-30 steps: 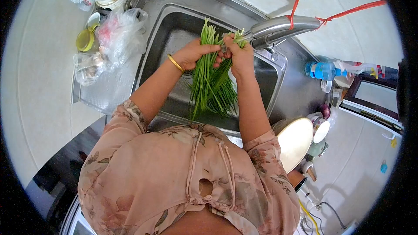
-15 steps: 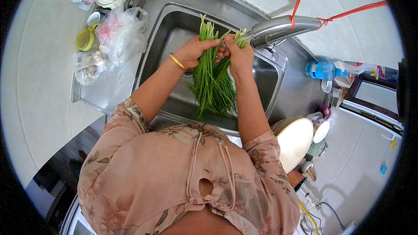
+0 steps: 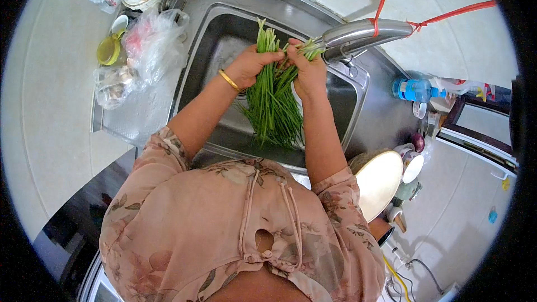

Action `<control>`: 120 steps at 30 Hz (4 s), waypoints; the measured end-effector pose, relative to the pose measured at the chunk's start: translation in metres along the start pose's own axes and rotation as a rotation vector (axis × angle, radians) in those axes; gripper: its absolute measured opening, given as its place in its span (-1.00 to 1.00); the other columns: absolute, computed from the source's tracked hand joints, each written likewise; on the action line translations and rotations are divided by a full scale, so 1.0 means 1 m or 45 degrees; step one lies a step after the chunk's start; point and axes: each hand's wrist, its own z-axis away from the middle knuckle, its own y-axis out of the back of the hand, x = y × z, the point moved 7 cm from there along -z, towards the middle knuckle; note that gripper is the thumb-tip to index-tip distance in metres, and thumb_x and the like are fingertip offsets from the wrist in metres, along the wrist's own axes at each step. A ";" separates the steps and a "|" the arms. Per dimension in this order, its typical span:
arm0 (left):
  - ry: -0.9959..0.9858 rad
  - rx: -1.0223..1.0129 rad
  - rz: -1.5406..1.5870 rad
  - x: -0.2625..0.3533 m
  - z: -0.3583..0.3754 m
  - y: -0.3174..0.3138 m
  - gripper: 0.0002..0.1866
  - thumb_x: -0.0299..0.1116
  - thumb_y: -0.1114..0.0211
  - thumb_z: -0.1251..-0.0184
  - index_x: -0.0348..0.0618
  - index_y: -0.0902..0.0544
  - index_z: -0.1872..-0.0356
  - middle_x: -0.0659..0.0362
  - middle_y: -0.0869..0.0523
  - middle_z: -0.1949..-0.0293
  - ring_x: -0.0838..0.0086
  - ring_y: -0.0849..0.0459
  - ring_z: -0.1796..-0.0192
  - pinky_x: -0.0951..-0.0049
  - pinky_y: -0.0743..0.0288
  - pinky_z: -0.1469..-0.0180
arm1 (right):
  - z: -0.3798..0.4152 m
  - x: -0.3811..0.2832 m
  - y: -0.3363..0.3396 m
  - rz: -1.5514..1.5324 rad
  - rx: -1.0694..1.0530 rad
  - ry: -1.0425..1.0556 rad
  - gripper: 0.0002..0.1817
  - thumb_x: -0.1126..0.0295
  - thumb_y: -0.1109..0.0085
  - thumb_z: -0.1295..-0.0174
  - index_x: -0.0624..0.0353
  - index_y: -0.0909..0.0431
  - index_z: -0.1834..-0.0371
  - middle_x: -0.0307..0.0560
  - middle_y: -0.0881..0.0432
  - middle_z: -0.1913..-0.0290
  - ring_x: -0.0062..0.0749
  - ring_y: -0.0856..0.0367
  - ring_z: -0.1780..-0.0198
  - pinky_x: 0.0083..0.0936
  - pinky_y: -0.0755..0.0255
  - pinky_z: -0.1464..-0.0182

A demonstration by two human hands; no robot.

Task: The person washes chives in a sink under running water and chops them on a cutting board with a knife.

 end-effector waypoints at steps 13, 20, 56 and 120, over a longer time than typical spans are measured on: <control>0.083 0.003 0.241 -0.004 -0.010 0.004 -0.88 -0.41 -0.23 -0.13 -0.14 -0.56 0.30 0.22 -0.60 0.40 0.49 -0.56 0.41 0.44 -0.51 0.35 | 0.008 -0.008 -0.003 -0.185 0.098 0.050 -0.79 0.35 -0.01 -0.24 0.27 -0.48 0.21 -0.14 -0.54 0.36 -0.44 -0.49 0.43 -0.51 -0.43 0.38; 0.000 0.107 0.011 0.007 -0.004 0.007 -0.87 -0.41 -0.25 -0.11 -0.19 -0.57 0.32 0.20 -0.62 0.34 0.49 -0.57 0.32 0.44 -0.51 0.34 | 0.002 -0.025 0.010 0.770 -0.062 0.168 -0.82 0.33 -0.14 -0.15 0.21 -0.52 0.27 -0.26 -0.50 0.50 -0.65 -0.33 0.60 -0.68 -0.21 0.58; 0.031 -0.118 -0.351 0.000 0.002 -0.005 -0.78 -0.52 -0.24 -0.01 -0.27 -0.56 0.26 0.15 -0.62 0.36 0.49 -0.58 0.37 0.50 -0.46 0.34 | 0.011 0.015 0.004 0.293 -0.040 -0.106 -0.81 0.36 -0.20 -0.09 0.23 -0.50 0.30 -0.25 -0.51 0.46 -0.63 -0.38 0.51 -0.68 -0.26 0.43; 0.075 -0.318 -0.341 -0.003 0.001 -0.009 -0.77 -0.43 -0.33 0.00 -0.24 -0.54 0.30 0.17 -0.60 0.43 0.49 -0.57 0.45 0.51 -0.48 0.40 | 0.013 0.026 0.003 -0.056 -0.151 -0.365 -0.85 0.39 -0.16 -0.09 0.21 -0.42 0.37 -0.17 -0.48 0.54 -0.45 -0.44 0.60 -0.50 -0.39 0.58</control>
